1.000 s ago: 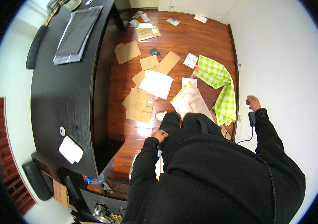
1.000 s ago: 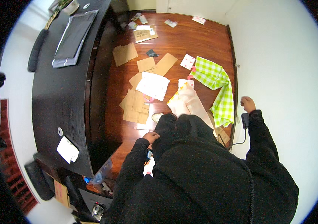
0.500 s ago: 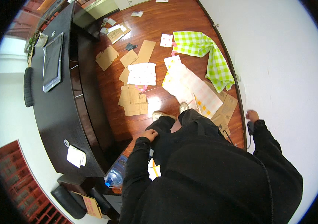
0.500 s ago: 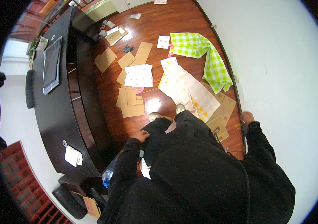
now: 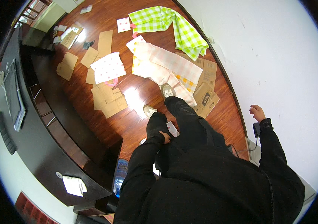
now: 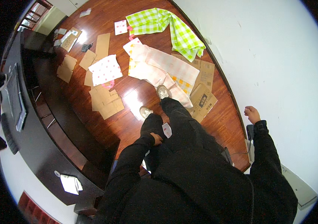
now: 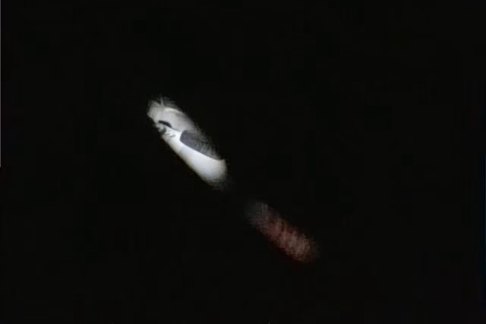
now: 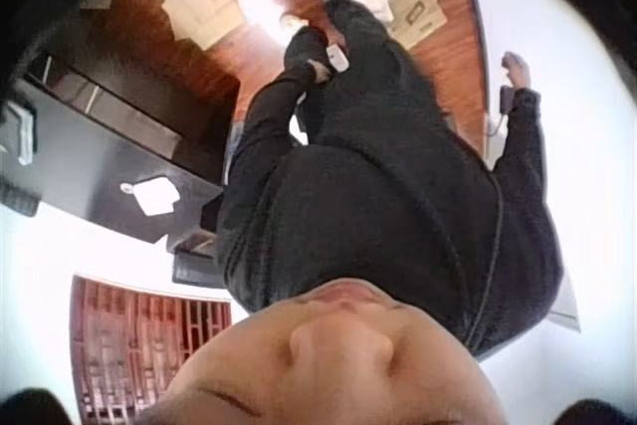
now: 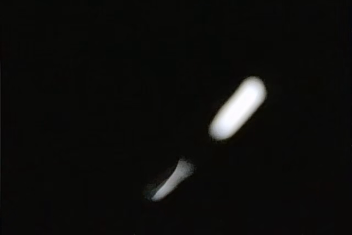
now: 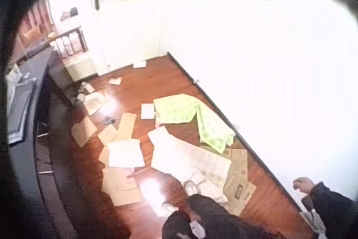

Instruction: The person unfolds a large yellow-and-white checkered cloth on a black table, then folds it in half multiple times. The person smooths the cloth and aligns the edges while folding it into a smaller square.

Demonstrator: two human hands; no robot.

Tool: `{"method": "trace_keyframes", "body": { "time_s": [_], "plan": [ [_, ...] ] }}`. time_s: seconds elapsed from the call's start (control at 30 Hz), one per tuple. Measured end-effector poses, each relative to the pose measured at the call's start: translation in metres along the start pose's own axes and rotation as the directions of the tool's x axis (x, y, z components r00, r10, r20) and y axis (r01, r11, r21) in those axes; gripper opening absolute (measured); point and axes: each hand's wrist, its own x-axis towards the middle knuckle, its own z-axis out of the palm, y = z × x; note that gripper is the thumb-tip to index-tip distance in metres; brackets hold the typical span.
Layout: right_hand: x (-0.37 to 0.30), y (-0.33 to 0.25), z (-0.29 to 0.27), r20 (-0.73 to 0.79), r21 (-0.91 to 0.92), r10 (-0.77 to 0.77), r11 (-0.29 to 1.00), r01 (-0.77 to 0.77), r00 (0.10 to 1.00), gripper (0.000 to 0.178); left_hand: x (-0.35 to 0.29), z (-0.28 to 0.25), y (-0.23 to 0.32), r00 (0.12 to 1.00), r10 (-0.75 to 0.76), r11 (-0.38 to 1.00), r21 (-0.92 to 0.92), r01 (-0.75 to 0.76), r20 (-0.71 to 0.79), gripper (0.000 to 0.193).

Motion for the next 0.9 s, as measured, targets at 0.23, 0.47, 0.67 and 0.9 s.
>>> {"method": "trace_keyframes", "body": {
  "time_s": [0.23, 0.47, 0.67, 0.9],
  "plan": [
    [-0.060, 0.044, 0.011, -0.009, 0.016, 0.003, 1.000, -0.003, 1.000, 0.037, 0.029, -0.018, 0.054, 0.983, 0.152, 0.981, -0.137, -0.137, 0.103, 0.040],
    [-0.013, 0.126, 0.022, 0.088, 0.034, 0.122, 0.992, -0.125, 0.989, 0.039, 0.007, -0.020, -0.053, 1.000, 0.012, 0.935, -0.354, -0.004, 0.021, 0.037],
    [0.158, 0.173, 0.083, 0.262, -0.125, -0.075, 0.986, 0.111, 0.962, 0.033, -0.048, -0.009, -0.155, 0.919, -0.260, 0.965, -0.061, 0.254, -0.297, 0.035],
    [0.347, 0.132, 0.221, 0.468, -0.047, -0.232, 0.957, 0.286, 0.853, 0.042, -0.058, 0.007, -0.082, 0.309, -0.925, 0.150, -0.960, -0.236, -0.221, 0.027]
  ]
}}
